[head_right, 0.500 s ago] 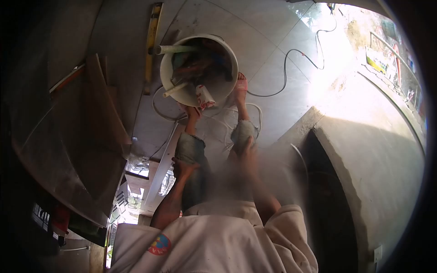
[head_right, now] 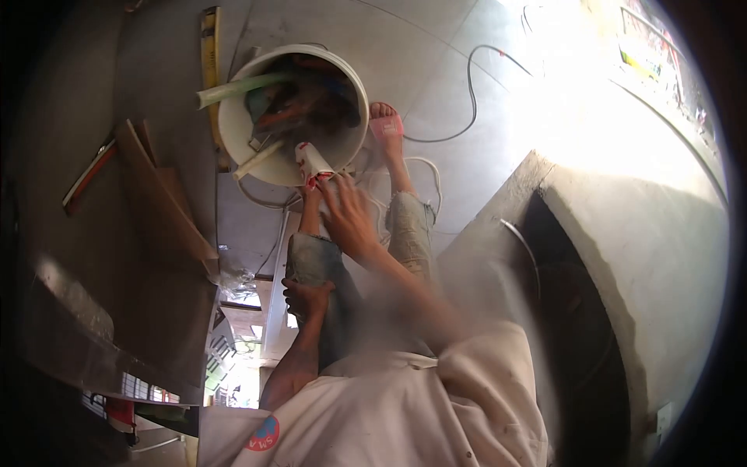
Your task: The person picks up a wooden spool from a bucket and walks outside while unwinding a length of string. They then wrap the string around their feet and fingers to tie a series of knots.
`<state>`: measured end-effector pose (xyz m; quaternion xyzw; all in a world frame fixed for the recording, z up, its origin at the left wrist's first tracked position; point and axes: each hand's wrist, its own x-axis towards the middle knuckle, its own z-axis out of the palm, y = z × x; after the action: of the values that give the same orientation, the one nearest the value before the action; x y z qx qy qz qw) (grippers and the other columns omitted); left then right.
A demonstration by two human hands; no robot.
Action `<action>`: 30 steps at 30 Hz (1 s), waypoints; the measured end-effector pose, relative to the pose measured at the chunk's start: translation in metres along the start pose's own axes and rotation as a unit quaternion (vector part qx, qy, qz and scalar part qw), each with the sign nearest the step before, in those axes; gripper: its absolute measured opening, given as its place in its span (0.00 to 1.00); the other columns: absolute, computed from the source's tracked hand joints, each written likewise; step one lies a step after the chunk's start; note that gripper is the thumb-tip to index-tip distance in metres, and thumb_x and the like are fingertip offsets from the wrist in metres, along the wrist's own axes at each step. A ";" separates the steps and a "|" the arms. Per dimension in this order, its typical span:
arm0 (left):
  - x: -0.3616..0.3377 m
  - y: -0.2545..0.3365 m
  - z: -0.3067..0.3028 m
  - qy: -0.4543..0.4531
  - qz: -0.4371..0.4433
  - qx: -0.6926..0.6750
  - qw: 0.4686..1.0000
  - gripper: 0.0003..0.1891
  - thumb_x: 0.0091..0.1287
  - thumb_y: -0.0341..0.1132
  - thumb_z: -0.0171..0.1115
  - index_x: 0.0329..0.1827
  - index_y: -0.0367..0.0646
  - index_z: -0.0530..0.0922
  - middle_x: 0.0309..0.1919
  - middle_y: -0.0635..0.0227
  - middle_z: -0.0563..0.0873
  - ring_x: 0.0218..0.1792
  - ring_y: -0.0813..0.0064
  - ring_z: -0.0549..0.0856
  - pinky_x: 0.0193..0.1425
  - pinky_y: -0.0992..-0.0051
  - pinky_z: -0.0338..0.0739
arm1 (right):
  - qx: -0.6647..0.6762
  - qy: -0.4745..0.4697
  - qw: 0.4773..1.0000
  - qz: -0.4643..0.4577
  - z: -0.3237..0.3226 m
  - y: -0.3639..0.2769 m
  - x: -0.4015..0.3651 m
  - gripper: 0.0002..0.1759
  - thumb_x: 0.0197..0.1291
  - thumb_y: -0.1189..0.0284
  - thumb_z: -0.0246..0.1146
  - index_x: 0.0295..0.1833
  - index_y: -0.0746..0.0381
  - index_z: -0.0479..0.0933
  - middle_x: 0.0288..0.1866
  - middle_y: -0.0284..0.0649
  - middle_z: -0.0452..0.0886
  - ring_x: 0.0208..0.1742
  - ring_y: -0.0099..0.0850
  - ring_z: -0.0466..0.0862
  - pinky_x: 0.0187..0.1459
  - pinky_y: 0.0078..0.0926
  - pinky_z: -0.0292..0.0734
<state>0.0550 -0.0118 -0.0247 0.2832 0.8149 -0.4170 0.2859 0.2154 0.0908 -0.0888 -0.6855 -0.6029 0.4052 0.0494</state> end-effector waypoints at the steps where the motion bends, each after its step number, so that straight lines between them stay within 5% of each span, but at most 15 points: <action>1: -0.001 -0.003 0.006 -0.001 0.003 0.011 1.000 0.55 0.34 0.50 0.82 0.62 0.35 0.59 0.51 0.41 0.76 0.51 0.44 0.80 0.57 0.50 0.75 | 0.017 0.038 0.999 -0.010 0.016 -0.004 0.024 0.39 0.58 0.62 0.66 0.72 0.61 0.61 0.69 0.55 0.63 0.73 0.51 0.62 0.64 0.52 0.62; 4: -0.004 -0.003 0.014 -0.020 0.001 0.034 0.999 0.55 0.35 0.51 0.82 0.63 0.34 0.58 0.52 0.41 0.76 0.52 0.44 0.79 0.57 0.50 0.75 | 0.032 0.053 0.998 0.030 0.032 -0.015 0.077 0.38 0.56 0.64 0.65 0.70 0.63 0.60 0.62 0.57 0.70 0.64 0.52 0.72 0.60 0.47 0.68; 7: 0.000 -0.010 0.027 -0.022 0.013 0.061 0.998 0.55 0.36 0.52 0.80 0.64 0.34 0.58 0.51 0.40 0.76 0.52 0.44 0.80 0.57 0.51 0.75 | 0.074 -0.107 0.975 0.181 0.062 -0.005 0.111 0.38 0.53 0.66 0.65 0.68 0.65 0.60 0.53 0.59 0.76 0.53 0.53 0.79 0.54 0.49 0.73; 11: -0.005 -0.018 0.042 -0.018 0.026 0.068 0.997 0.50 0.43 0.53 0.78 0.61 0.35 0.59 0.52 0.42 0.76 0.53 0.46 0.80 0.57 0.51 0.76 | 0.335 -0.012 0.918 0.213 0.104 -0.046 0.119 0.38 0.53 0.65 0.65 0.67 0.67 0.60 0.46 0.61 0.78 0.42 0.59 0.82 0.47 0.52 0.76; 14: -0.002 -0.024 0.047 -0.022 0.026 0.070 0.997 0.47 0.44 0.52 0.78 0.60 0.36 0.60 0.52 0.44 0.76 0.53 0.47 0.80 0.57 0.51 0.76 | 0.479 0.090 0.818 0.304 0.077 -0.112 0.127 0.36 0.57 0.62 0.64 0.66 0.67 0.60 0.47 0.64 0.77 0.42 0.62 0.81 0.48 0.51 0.76; 20: 0.006 -0.031 0.052 -0.068 0.023 0.080 0.994 0.45 0.46 0.51 0.78 0.59 0.37 0.60 0.52 0.47 0.76 0.54 0.48 0.80 0.57 0.50 0.76 | 0.456 0.101 0.857 0.220 0.090 -0.113 0.151 0.38 0.60 0.55 0.64 0.67 0.67 0.61 0.43 0.64 0.78 0.45 0.57 0.82 0.50 0.49 0.76; 23: 0.013 -0.036 0.059 -0.102 0.020 0.090 0.990 0.44 0.47 0.50 0.78 0.59 0.38 0.61 0.52 0.48 0.77 0.55 0.48 0.80 0.57 0.50 0.76 | 0.553 -0.003 0.807 0.207 0.086 -0.058 0.143 0.24 0.65 0.57 0.61 0.59 0.62 0.74 0.46 0.58 0.82 0.49 0.50 0.83 0.52 0.42 0.77; 25: 0.018 -0.044 0.071 -0.139 0.028 0.124 0.982 0.46 0.48 0.46 0.78 0.65 0.38 0.58 0.58 0.50 0.76 0.56 0.50 0.81 0.58 0.54 0.76 | 0.459 -0.011 0.826 0.327 0.074 -0.028 0.134 0.19 0.67 0.59 0.59 0.54 0.62 0.77 0.49 0.55 0.83 0.51 0.48 0.83 0.52 0.40 0.77; 30: 0.032 -0.074 0.116 -0.176 0.014 0.100 0.979 0.61 0.45 0.60 0.77 0.75 0.38 0.50 0.69 0.45 0.65 0.69 0.48 0.67 0.71 0.48 0.60 | 0.290 0.210 0.900 0.247 0.106 0.032 0.133 0.11 0.65 0.69 0.59 0.45 0.65 0.78 0.36 0.55 0.82 0.41 0.52 0.84 0.48 0.44 0.77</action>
<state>0.0080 -0.1385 -0.0653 0.2443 0.7018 -0.5359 0.4008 0.1680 0.1527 -0.2432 -0.8371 -0.2458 0.4075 0.2698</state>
